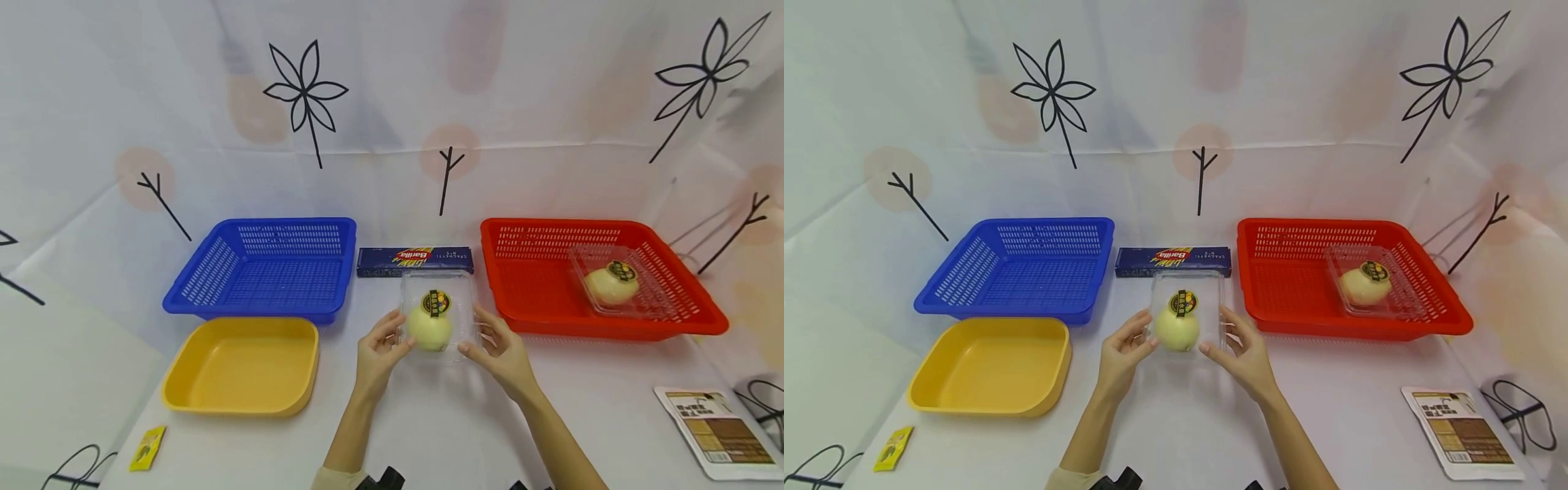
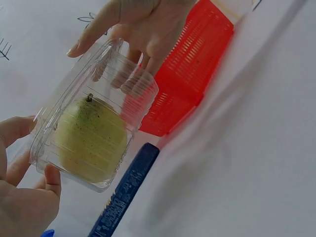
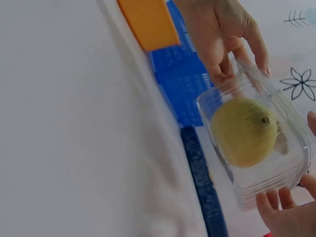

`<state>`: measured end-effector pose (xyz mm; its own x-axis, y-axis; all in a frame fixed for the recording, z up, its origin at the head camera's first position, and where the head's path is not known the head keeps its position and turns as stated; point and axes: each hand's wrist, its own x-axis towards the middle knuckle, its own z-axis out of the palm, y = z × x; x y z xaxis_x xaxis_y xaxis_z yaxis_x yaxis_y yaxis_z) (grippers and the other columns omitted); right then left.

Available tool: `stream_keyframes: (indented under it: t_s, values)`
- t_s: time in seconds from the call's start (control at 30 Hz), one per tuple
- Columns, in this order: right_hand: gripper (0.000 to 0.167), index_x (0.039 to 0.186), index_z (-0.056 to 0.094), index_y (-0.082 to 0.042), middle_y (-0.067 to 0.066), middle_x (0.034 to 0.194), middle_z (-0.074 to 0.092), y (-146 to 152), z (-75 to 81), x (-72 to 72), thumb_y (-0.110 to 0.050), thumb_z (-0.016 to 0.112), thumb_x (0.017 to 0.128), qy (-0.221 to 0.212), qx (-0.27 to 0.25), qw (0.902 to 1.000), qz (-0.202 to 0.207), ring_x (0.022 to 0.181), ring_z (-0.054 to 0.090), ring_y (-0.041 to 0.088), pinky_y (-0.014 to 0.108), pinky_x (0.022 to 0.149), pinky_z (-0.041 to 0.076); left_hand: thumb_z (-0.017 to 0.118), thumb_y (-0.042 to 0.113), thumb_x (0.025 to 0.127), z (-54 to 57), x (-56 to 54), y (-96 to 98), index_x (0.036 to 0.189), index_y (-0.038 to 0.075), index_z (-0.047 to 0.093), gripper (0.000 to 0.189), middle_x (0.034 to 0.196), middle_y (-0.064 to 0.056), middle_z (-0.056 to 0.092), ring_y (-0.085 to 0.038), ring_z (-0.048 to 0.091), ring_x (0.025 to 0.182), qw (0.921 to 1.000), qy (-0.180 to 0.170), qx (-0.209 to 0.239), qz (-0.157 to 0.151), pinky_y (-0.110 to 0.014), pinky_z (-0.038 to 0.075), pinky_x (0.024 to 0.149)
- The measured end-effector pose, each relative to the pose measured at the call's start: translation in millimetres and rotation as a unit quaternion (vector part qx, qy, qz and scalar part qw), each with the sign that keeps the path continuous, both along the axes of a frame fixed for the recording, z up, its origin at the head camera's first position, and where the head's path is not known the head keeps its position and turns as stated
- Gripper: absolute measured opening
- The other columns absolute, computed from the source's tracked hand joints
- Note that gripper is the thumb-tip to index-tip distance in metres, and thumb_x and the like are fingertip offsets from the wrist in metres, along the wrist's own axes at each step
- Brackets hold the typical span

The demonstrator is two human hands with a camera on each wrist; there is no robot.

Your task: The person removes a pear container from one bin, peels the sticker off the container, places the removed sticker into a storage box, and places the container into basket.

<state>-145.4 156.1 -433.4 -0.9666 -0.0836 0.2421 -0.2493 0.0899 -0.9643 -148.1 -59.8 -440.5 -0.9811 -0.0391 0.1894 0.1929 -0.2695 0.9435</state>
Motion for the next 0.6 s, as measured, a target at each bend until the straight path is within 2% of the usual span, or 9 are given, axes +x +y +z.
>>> stream_keyframes:
  t_s: [0.27,0.6]
  values:
    - [0.061,0.133,0.045,0.010,0.021,0.124,0.048,-5.9,-16.7,4.1,0.011,0.068,0.076,0.008,-0.032,0.9994,0.005,0.100,0.052,0.013,0.014,0.088,0.045,0.067,-0.013,0.073,-18.4,8.4,-6.5,0.114,-0.020,0.055,0.044,0.134,-0.028,0.045,-0.015,0.050,0.095,0.9999,-0.016,-0.002,0.000,-0.018,0.044,0.082]
    - [0.065,0.135,0.043,0.008,0.024,0.117,0.050,-10.4,-28.1,8.9,0.009,0.069,0.076,-0.008,-0.025,0.9996,0.013,0.098,0.054,0.010,0.014,0.085,0.047,0.067,-0.012,0.072,-29.4,15.9,-12.8,0.113,-0.020,0.055,0.043,0.134,-0.030,0.044,-0.015,0.050,0.095,0.9999,-0.005,-0.012,-0.001,-0.018,0.045,0.083]
